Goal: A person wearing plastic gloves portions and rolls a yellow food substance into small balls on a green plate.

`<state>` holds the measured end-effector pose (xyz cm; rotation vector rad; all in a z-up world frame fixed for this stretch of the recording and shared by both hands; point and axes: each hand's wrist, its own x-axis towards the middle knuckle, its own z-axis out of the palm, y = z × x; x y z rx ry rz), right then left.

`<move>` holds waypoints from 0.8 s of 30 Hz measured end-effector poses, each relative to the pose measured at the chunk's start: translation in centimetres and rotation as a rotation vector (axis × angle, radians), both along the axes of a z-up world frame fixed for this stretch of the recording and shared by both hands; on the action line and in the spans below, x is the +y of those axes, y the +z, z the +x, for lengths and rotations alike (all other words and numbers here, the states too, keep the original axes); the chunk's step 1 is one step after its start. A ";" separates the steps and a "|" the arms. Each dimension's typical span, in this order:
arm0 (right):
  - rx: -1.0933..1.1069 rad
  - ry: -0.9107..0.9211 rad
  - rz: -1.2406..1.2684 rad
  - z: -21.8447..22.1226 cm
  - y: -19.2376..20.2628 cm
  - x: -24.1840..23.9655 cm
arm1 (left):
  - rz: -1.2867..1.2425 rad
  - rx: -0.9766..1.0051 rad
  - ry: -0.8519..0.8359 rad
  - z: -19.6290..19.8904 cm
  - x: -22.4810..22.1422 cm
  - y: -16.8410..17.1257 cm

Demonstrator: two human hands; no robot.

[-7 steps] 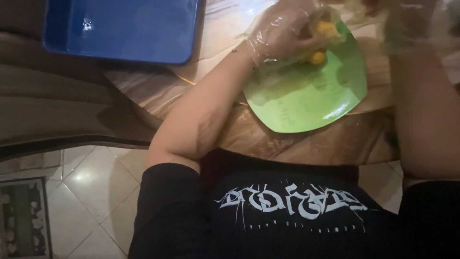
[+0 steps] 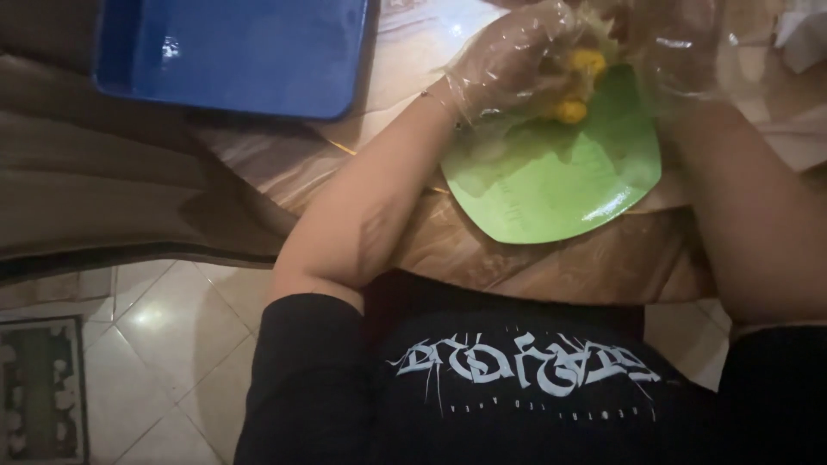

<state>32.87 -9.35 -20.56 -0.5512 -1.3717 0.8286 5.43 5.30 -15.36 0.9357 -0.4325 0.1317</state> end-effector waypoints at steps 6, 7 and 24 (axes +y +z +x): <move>-0.159 -0.170 0.162 -6.3 7.5 -0.3 | -0.299 0.993 0.647 -8.6 -10.6 21.9; -0.053 -0.212 0.092 -7.4 9.0 -0.1 | 0.061 0.900 0.684 -7.6 -9.8 18.6; 0.029 -0.107 0.021 -8.6 11.6 -0.7 | 1.452 -0.243 1.149 -3.8 -6.0 11.5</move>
